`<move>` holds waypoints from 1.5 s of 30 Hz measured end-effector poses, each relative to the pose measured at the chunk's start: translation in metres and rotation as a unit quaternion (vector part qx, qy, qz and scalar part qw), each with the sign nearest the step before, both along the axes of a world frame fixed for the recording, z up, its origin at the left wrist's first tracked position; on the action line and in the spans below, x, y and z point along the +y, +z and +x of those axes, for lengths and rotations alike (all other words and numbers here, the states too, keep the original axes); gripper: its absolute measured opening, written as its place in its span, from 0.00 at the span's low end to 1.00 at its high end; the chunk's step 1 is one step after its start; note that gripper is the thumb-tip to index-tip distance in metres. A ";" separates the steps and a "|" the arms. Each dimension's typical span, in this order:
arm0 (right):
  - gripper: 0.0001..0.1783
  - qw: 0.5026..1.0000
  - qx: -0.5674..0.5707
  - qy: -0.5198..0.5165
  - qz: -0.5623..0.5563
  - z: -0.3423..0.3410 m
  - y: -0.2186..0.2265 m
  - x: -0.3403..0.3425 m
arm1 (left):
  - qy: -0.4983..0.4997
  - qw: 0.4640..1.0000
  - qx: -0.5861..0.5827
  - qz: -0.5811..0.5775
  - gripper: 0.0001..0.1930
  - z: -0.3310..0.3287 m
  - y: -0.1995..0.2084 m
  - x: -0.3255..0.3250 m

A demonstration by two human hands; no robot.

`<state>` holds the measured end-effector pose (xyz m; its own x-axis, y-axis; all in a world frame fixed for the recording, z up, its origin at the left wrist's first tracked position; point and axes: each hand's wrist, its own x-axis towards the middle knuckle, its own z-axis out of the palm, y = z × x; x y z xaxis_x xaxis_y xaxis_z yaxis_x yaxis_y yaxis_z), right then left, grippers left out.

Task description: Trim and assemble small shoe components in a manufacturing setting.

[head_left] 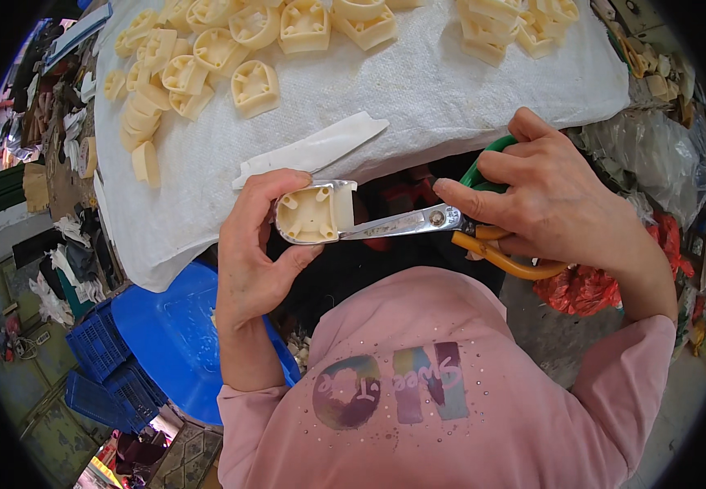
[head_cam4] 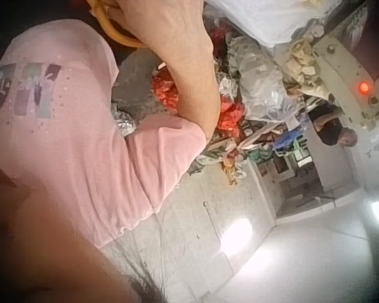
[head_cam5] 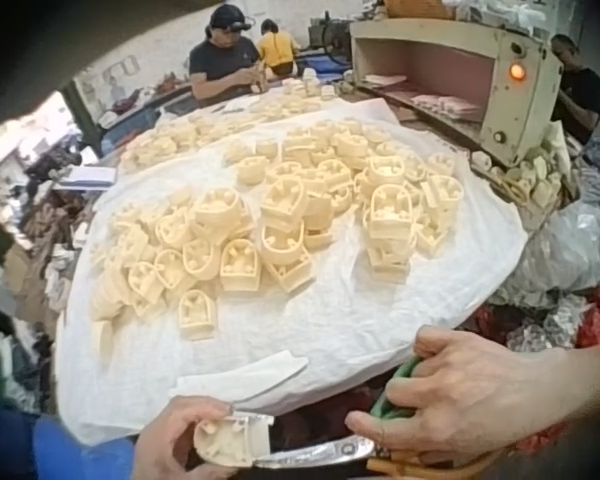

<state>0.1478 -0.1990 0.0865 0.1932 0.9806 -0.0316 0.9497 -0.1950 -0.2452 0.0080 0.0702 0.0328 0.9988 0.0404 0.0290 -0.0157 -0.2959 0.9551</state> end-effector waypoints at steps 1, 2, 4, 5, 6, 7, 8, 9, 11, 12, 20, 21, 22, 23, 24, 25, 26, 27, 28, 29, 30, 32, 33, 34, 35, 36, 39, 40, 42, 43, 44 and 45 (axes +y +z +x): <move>0.32 1.000 0.000 -0.001 0.000 0.001 -0.001 0.000 | -0.001 1.000 0.006 -0.007 0.28 0.000 0.000 0.000; 0.32 1.000 -0.002 0.009 0.006 0.002 -0.001 -0.001 | -0.002 1.000 0.007 -0.007 0.28 0.000 -0.001 0.000; 0.33 1.000 -0.003 0.018 0.012 0.003 -0.003 -0.001 | -0.007 1.000 0.009 -0.024 0.28 0.000 -0.003 -0.001; 0.24 0.999 -0.017 0.026 0.025 0.004 -0.005 -0.001 | -0.008 1.000 0.009 -0.024 0.28 0.000 -0.005 -0.001; 0.16 0.998 -0.030 0.034 0.039 0.004 -0.007 -0.001 | -0.012 1.000 0.013 -0.025 0.28 0.000 -0.006 -0.001; 0.16 0.998 -0.029 0.033 0.038 0.004 -0.008 -0.001 | -0.015 0.999 0.016 -0.026 0.29 0.001 -0.007 0.000; 0.15 0.997 -0.040 0.029 0.053 0.004 -0.010 -0.002 | -0.015 0.999 0.017 -0.027 0.29 0.002 -0.007 -0.001; 0.14 0.996 -0.051 0.025 0.067 0.004 -0.012 -0.003 | -0.009 0.999 0.024 -0.046 0.29 0.002 -0.007 -0.001; 0.16 0.996 -0.055 0.017 0.068 0.002 -0.011 -0.008 | -0.001 0.998 0.031 -0.062 0.29 0.004 -0.001 -0.003; 0.18 0.996 -0.059 0.009 0.067 0.002 -0.010 -0.011 | 0.006 0.997 0.032 -0.069 0.29 0.006 0.002 -0.003; 0.36 0.915 0.172 -0.338 0.139 -0.001 -0.041 -0.043 | 0.058 0.989 0.047 -0.129 0.29 0.016 -0.001 -0.011; 0.36 0.915 0.169 -0.338 0.140 -0.004 -0.045 -0.046 | 0.065 0.992 0.027 -0.101 0.29 0.020 -0.003 -0.012; 0.36 0.879 0.245 -0.361 0.193 -0.006 -0.052 -0.049 | 0.070 0.995 0.007 -0.074 0.29 0.025 -0.004 -0.013; 0.36 0.834 0.318 -0.379 0.244 -0.009 -0.057 -0.052 | 0.067 0.995 0.004 -0.075 0.29 0.030 -0.004 -0.015; 0.37 0.769 0.428 -0.398 0.259 -0.014 -0.057 -0.051 | 0.063 0.998 0.000 0.004 0.29 0.036 -0.004 -0.017; 0.36 0.710 0.510 -0.398 0.279 -0.018 -0.058 -0.049 | 0.059 0.995 -0.004 0.085 0.28 0.041 -0.004 -0.020; 0.34 0.655 0.567 -0.373 0.331 -0.018 -0.063 -0.048 | 0.055 0.995 -0.008 0.085 0.28 0.046 -0.004 -0.024; 0.33 0.594 0.619 -0.345 0.380 -0.019 -0.069 -0.047 | 0.063 0.992 -0.009 0.112 0.27 0.052 -0.004 -0.031; 0.33 0.594 0.615 -0.349 0.385 -0.019 -0.078 -0.045 | 0.068 0.988 -0.009 0.139 0.26 0.059 -0.007 -0.038; 0.33 0.505 0.678 -0.300 0.442 -0.018 -0.083 -0.043 | 0.062 0.989 -0.013 0.136 0.26 0.067 -0.007 -0.045; 0.35 0.408 0.729 -0.245 0.493 -0.017 -0.084 -0.040 | 0.062 0.980 -0.064 0.179 0.26 0.075 -0.007 -0.052; 0.30 0.361 0.750 -0.203 0.516 -0.013 -0.076 -0.027 | 0.062 0.966 -0.117 0.222 0.26 0.089 -0.010 -0.064; 0.25 0.311 0.771 -0.158 0.533 -0.012 -0.073 -0.022 | 0.052 0.945 -0.140 0.291 0.26 0.094 -0.014 -0.069; 0.29 0.341 0.744 -0.148 0.556 -0.011 -0.079 -0.017 | 0.041 0.919 -0.162 0.358 0.27 0.098 -0.018 -0.073; 0.29 0.339 0.741 -0.149 0.559 -0.011 -0.078 -0.017 | 0.036 0.919 -0.164 0.358 0.27 0.099 -0.020 -0.075; 0.32 0.349 0.742 -0.154 0.552 -0.010 -0.073 -0.015 | 0.039 0.935 -0.126 0.329 0.27 0.100 -0.023 -0.074; 0.38 0.348 0.746 -0.162 0.544 -0.007 -0.077 -0.017 | 0.030 0.947 -0.082 0.309 0.28 0.103 -0.023 -0.075; 0.39 0.368 0.743 -0.134 0.543 -0.006 -0.083 -0.017 | 0.025 0.944 -0.075 0.320 0.29 0.104 -0.021 -0.075; 0.39 0.417 0.730 -0.145 0.522 -0.005 -0.082 -0.023 | 0.021 0.942 -0.074 0.326 0.29 0.105 -0.021 -0.077; 0.39 0.414 0.730 -0.145 0.524 -0.005 -0.077 -0.023 | 0.023 0.940 -0.071 0.332 0.29 0.105 -0.021 -0.077; 0.38 0.431 0.709 -0.209 0.517 -0.006 -0.073 -0.020 | 0.020 0.940 -0.070 0.334 0.29 0.104 -0.021 -0.076; 0.38 0.446 0.686 -0.273 0.506 -0.007 -0.071 -0.017 | 0.027 0.943 -0.062 0.324 0.29 0.103 -0.021 -0.075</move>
